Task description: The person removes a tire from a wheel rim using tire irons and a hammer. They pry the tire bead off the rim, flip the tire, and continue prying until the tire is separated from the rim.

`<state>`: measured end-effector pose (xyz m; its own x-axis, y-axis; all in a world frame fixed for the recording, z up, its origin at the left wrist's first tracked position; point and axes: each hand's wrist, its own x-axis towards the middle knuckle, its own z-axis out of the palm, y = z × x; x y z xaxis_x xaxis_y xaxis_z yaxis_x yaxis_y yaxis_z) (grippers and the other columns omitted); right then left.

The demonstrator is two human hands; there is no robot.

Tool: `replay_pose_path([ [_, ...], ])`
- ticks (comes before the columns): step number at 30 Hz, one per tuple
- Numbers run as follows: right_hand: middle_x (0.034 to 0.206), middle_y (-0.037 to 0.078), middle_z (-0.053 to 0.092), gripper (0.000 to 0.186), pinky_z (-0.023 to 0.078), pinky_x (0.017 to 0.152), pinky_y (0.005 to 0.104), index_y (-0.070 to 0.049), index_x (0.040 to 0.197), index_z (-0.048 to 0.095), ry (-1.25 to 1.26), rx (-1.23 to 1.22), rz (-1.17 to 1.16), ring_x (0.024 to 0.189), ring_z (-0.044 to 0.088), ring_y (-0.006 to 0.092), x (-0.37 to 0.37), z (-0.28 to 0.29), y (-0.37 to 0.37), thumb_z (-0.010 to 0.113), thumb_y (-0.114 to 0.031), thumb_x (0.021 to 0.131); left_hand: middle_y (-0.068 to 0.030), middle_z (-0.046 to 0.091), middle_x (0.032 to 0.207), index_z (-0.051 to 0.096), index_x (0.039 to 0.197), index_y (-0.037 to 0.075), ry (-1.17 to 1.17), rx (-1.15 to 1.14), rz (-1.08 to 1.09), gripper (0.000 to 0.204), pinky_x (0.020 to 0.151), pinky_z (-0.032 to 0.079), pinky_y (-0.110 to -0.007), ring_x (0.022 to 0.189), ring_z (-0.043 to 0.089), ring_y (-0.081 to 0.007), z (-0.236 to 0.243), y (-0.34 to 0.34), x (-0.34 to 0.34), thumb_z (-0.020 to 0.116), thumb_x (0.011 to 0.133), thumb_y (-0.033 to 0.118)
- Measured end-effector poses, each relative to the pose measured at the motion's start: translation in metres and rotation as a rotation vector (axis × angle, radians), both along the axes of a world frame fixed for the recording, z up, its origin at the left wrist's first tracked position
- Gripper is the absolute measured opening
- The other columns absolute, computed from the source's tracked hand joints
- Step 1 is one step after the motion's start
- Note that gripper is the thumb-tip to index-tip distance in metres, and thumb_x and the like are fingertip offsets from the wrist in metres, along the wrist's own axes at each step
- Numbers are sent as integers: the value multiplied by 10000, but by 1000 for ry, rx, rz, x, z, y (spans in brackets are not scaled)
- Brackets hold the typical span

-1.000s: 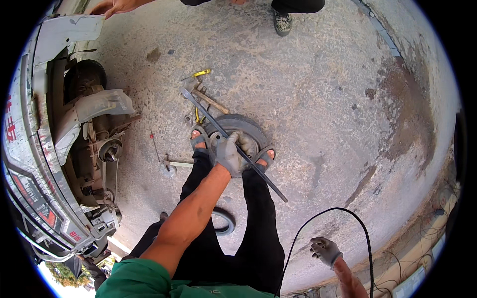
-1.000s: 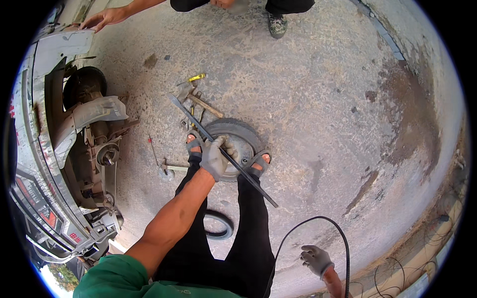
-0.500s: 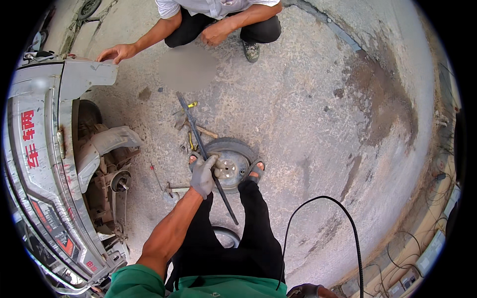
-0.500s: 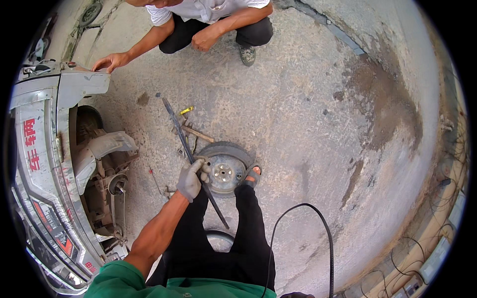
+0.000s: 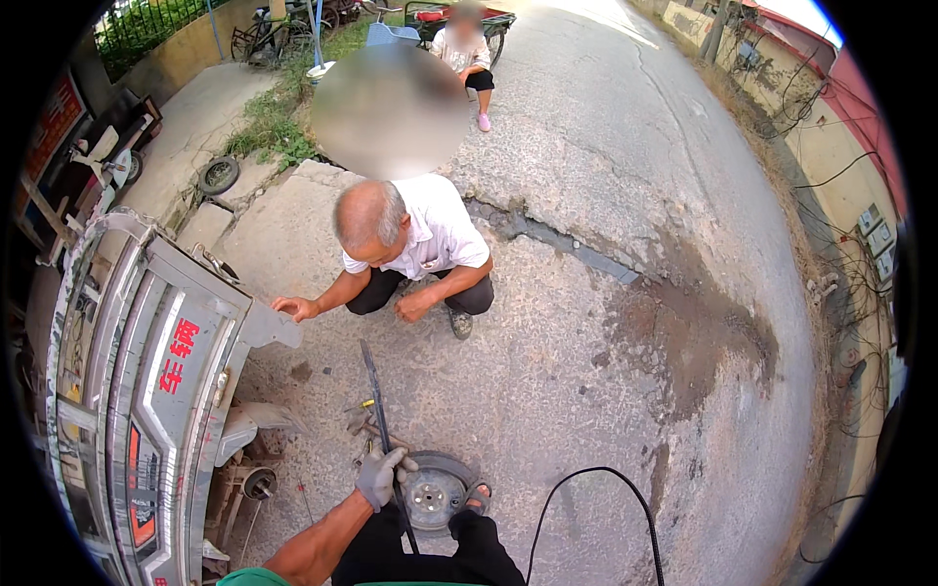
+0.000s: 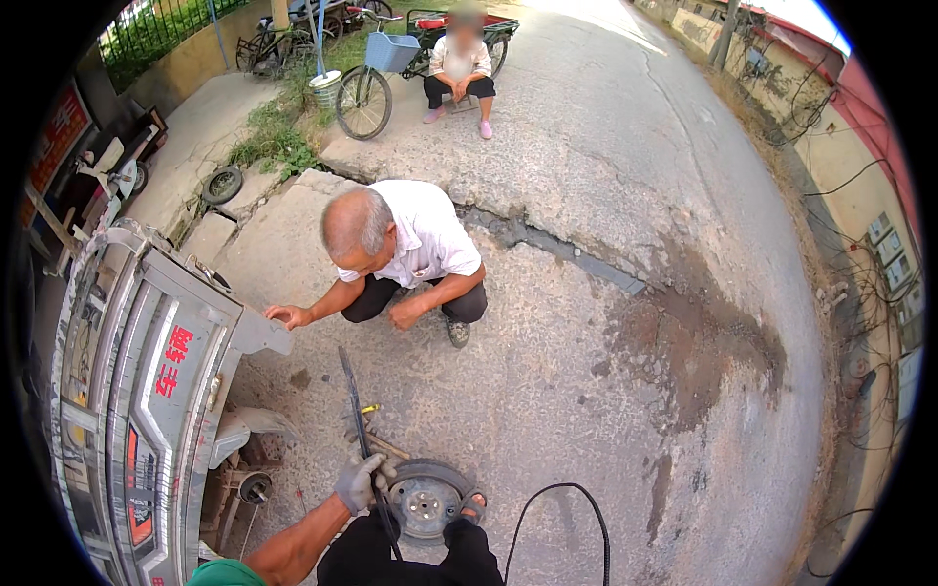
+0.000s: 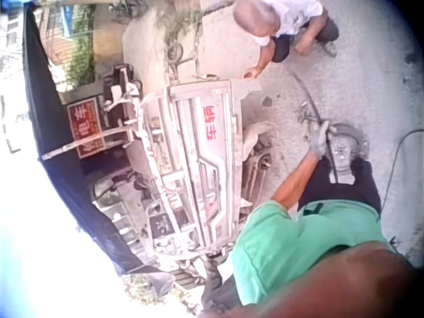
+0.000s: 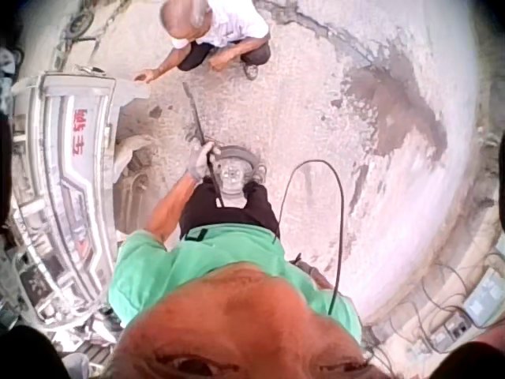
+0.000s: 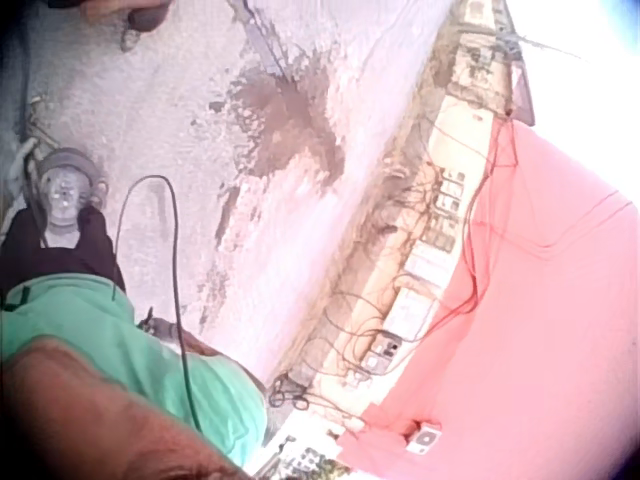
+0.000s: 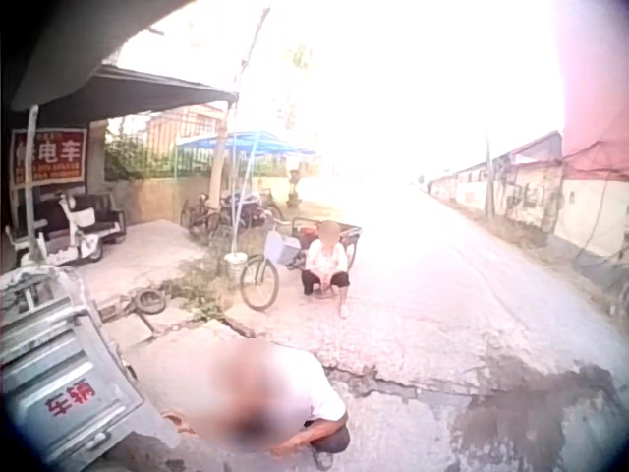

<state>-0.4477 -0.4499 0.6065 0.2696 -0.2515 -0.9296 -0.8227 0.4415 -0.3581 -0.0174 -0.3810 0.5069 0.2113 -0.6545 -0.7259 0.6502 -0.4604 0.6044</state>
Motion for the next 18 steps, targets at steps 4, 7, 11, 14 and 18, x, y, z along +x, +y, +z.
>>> replay_pose_path([
  [4, 1125, 140, 697, 307, 533, 925, 456, -141, 1191, 697, -68, -204, -94, 1049, 654, 309, 16, 44, -28, 693, -306, 932, -125, 688, 750, 611, 1042, 23, -110, -109, -6, 129, 449, 449, -282, 497, 528, -123, 30, -3, -5, 543, 991, 119],
  [7, 1121, 136, 700, 309, 533, 923, 446, -138, 1192, 697, -118, -329, -160, 1044, 656, 299, 18, 74, -40, 691, -307, 933, -134, 677, 723, 591, 1053, 26, -56, -124, 30, 131, 452, 454, -289, 477, 524, -135, 63, -8, -8, 530, 994, 125],
  [11, 1115, 130, 704, 311, 533, 920, 432, -135, 1194, 697, -177, -454, -245, 1038, 658, 286, 15, 104, -40, 689, -308, 935, -125, 674, 736, 604, 1024, 33, -78, -151, 40, 112, 435, 436, -296, 488, 530, -144, 85, -11, -8, 530, 990, 109],
  [14, 1111, 125, 707, 313, 533, 918, 422, -133, 1195, 698, -214, -541, -314, 1033, 661, 276, 5, 124, -31, 688, -308, 936, -123, 678, 740, 612, 1031, 47, -73, -194, 37, 113, 437, 420, -286, 490, 525, -140, 90, -8, -17, 544, 987, 125],
  [18, 1106, 119, 711, 316, 533, 915, 408, -130, 1197, 698, -244, -616, -371, 1026, 663, 262, -3, 141, -16, 686, -309, 938, -116, 654, 720, 596, 1073, -7, -46, -160, -29, 159, 502, 526, -324, 466, 536, -143, 128, -25, -33, 551, 985, 118],
])
